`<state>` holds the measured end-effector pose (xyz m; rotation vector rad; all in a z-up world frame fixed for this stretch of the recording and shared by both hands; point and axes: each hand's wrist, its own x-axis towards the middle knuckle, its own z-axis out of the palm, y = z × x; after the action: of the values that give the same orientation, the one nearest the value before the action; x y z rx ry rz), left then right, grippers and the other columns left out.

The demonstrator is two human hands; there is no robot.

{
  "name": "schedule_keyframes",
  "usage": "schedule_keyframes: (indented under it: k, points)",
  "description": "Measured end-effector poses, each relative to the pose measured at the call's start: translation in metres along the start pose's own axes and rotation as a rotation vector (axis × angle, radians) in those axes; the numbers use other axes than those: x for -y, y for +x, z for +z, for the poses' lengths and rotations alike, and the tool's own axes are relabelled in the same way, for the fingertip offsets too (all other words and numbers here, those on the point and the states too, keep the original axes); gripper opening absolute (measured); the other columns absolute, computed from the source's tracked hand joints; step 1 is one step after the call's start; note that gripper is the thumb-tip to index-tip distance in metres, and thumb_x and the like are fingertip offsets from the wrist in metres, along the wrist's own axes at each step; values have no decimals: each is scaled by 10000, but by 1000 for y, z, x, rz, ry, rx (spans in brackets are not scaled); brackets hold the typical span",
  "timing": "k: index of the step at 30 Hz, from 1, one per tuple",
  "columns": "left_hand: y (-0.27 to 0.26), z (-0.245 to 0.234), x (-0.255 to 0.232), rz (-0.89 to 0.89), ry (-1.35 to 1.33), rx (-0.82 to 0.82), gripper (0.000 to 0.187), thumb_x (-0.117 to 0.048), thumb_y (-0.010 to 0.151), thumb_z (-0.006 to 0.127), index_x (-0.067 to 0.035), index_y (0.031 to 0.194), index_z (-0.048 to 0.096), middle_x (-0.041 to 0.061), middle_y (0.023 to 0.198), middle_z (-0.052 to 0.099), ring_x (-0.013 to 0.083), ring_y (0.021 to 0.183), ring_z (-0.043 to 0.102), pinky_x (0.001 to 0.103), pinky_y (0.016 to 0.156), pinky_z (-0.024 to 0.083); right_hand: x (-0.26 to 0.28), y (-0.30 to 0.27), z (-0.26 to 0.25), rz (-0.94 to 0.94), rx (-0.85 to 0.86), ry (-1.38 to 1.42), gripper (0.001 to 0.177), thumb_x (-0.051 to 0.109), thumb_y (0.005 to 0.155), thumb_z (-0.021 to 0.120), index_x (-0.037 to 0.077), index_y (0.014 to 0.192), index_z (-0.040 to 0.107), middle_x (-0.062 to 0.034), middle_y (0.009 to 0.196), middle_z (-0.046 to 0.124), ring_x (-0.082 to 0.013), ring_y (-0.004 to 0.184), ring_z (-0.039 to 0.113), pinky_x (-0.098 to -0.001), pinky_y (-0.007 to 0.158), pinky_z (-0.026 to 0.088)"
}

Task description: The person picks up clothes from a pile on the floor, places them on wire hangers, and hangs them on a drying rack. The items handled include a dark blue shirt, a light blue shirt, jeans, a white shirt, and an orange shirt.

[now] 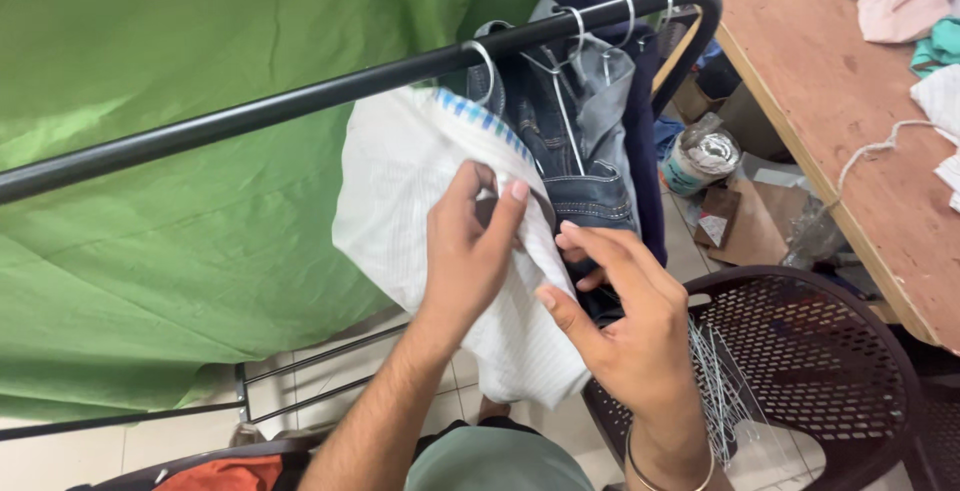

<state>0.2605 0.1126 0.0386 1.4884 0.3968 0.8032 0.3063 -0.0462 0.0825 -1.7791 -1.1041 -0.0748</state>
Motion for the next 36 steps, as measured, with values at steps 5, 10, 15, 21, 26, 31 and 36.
schedule_keyframes:
  k: [5, 10, 15, 21, 26, 31, 36]
  points:
    - [31, 7, 0, 9, -43, 179, 245, -190, 1004, 658, -30, 888, 512, -1, 706, 623, 40, 589, 598, 237, 514, 474, -5, -3, -6, 64, -57, 11, 455, 56, 826, 817, -24, 1246, 662, -124, 1118, 722, -179, 941, 720, -259, 744, 579]
    - [34, 17, 10, 71, 99, 120, 266, -229, 1034, 646, -31, 898, 531, -4, 658, 535, 36, 570, 472, 242, 492, 370, -7, -5, -4, 77, -83, -23, 438, 36, 815, 824, -12, 1224, 676, -109, 1093, 730, -166, 886, 721, -262, 725, 575]
    - [37, 24, 34, 66, -45, 0, 205, -220, 1036, 636, -43, 959, 565, -23, 775, 550, 31, 648, 449, 219, 545, 363, -8, -1, 4, 60, -87, -70, 448, 36, 803, 826, -11, 1222, 673, -111, 1115, 725, -173, 906, 732, -266, 736, 583]
    - [40, 12, 47, 29, -301, 140, 186, -214, 1070, 619, -55, 1010, 545, -20, 897, 590, 36, 794, 511, 215, 686, 429, -7, -4, 9, 60, -80, -91, 444, 51, 801, 832, -3, 1214, 680, -117, 1127, 719, -175, 905, 728, -270, 733, 585]
    - [33, 13, 49, 16, -204, 139, 183, -216, 1070, 620, -44, 1033, 569, -20, 892, 585, 33, 791, 507, 209, 698, 432, -9, -5, 15, 64, -72, -91, 436, 45, 807, 824, -5, 1215, 680, -117, 1117, 721, -181, 909, 728, -275, 739, 589]
    - [24, 11, 44, -64, -175, 112, 208, -218, 1050, 640, -31, 1029, 550, -17, 815, 593, 35, 714, 502, 217, 609, 405, -6, -6, 22, 15, -131, -204, 401, 57, 817, 830, -25, 1178, 678, -134, 1094, 711, -231, 864, 687, -312, 744, 575]
    - [10, 7, 31, -47, -45, 91, 215, -222, 1051, 611, -10, 1077, 584, 21, 788, 672, 55, 702, 617, 233, 630, 507, 9, -22, 26, -176, -244, -248, 299, 38, 867, 772, -39, 1124, 639, -159, 1052, 665, -331, 973, 683, -402, 853, 569]
